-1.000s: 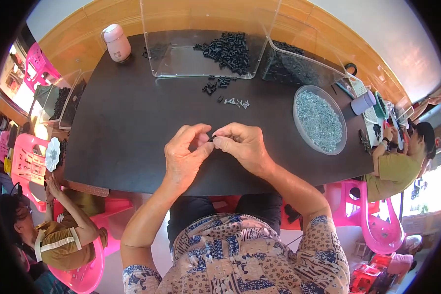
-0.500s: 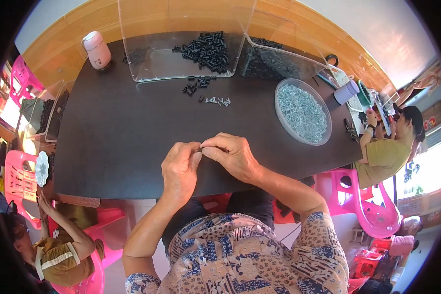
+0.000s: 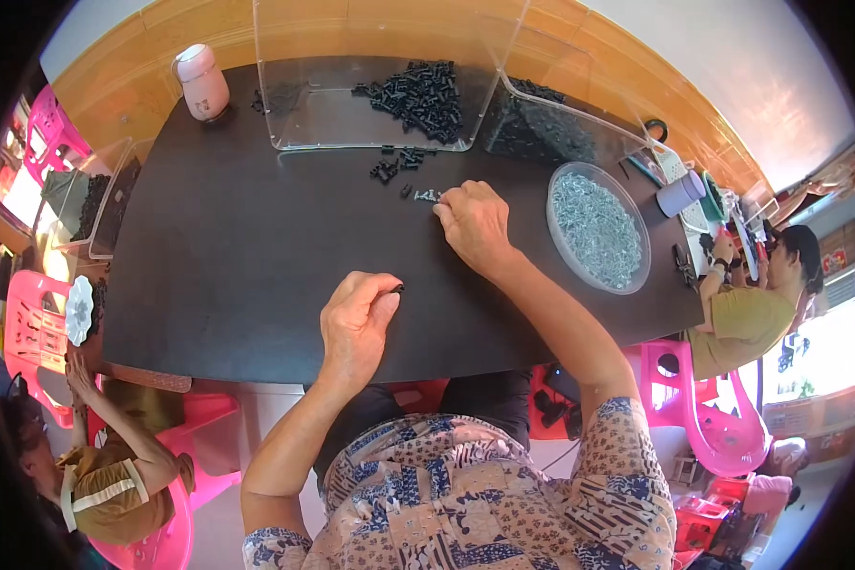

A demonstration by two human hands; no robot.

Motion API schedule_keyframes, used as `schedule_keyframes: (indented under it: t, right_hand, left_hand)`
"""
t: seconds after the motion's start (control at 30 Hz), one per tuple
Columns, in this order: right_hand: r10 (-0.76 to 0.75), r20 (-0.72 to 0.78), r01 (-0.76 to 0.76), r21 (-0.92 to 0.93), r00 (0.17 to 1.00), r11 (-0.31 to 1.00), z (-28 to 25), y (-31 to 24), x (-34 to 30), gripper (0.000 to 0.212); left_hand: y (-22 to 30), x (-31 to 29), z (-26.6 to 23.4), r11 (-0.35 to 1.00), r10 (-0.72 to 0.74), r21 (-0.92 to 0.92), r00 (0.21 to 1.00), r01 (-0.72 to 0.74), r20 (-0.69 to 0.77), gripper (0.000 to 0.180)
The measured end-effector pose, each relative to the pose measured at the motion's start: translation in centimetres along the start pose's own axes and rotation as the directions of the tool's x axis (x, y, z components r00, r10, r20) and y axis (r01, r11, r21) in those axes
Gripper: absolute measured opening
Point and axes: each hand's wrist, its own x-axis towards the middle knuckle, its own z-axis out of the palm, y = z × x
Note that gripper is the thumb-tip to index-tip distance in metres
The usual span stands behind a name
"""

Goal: The person assembles small black plastic components by hand at a workbench.

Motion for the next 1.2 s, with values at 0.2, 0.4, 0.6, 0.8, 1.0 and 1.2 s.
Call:
schedule_keyframes:
  t: [0.2, 0.4, 0.6, 0.8, 1.0, 1.2]
  right_hand:
    - [-0.052, 0.028, 0.053, -0.060, 0.998, 0.997, 1.0, 0.2, 0.1, 0.013]
    - [0.132, 0.229, -0.211, 0.364, 0.964, 0.907, -3.5, -3.7, -0.6, 0.010]
    - [0.155, 0.681, -0.655, 0.577, 0.716, 0.488, -7.2, -6.3, -0.3, 0.014]
    - [0.117, 0.735, -0.679, 0.538, 0.668, 0.499, -7.2, -6.8, -0.4, 0.013]
    - [0.135, 0.752, -0.725, 0.546, 0.645, 0.420, -6.2, -6.9, -0.9, 0.017]
    - [0.165, 0.708, -0.696, 0.573, 0.686, 0.433, -5.5, -7.6, -0.9, 0.023]
  left_hand:
    - [0.0, 0.0, -0.2, 0.999, -0.024, -0.024, 1.000, 0.024, 0.001, 0.016]
    - [-0.9, -0.2, -0.3, 0.955, -0.156, -0.248, 0.987, 0.160, 0.036, 0.011]
    - [-0.5, -0.5, -0.4, 0.921, -0.171, -0.344, 0.983, 0.184, 0.067, 0.014]
    - [0.2, -0.5, -0.4, 0.974, -0.084, -0.208, 0.996, 0.089, 0.034, 0.014]
    - [-0.1, -0.8, -0.8, 0.980, -0.052, -0.190, 0.997, 0.060, 0.049, 0.012]
    - [-0.8, -0.8, -0.7, 0.793, -0.225, -0.555, 0.967, 0.253, 0.118, 0.014]
